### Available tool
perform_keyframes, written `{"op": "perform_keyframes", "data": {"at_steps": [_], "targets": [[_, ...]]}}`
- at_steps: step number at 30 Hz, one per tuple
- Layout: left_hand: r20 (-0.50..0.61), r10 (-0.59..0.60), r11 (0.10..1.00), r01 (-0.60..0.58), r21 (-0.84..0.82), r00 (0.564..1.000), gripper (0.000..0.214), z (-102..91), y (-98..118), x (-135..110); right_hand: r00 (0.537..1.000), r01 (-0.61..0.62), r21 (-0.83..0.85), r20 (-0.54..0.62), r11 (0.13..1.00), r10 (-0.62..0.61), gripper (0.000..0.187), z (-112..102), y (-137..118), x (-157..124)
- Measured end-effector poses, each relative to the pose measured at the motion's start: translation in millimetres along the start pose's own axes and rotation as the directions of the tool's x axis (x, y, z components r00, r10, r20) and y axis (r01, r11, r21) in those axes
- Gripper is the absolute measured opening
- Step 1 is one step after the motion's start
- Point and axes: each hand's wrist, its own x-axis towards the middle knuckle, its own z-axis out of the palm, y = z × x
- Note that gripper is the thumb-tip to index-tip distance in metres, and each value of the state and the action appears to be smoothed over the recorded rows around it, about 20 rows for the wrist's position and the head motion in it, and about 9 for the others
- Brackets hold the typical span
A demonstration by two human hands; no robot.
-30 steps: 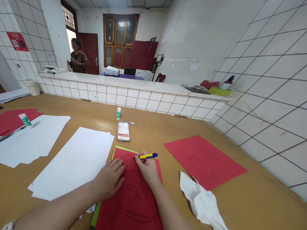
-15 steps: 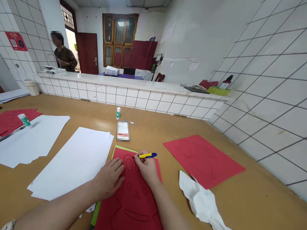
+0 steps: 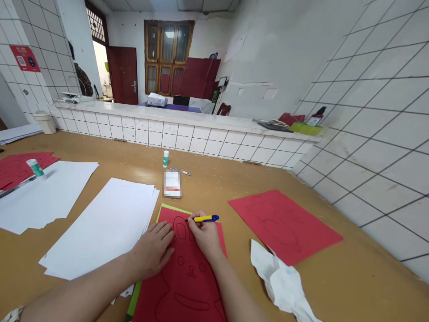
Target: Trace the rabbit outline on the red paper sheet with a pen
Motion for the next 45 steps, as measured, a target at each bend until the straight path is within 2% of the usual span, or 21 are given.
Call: {"op": "perform_keyframes", "data": {"at_steps": [45], "targets": [[0.021, -0.004, 1.000, 0.004, 0.002, 1.000, 0.026, -3.8, 0.3, 1.3, 1.000, 0.008, -0.020, 0.015, 1.000, -0.007, 0.018, -0.1, -2.4, 1.0]]}}
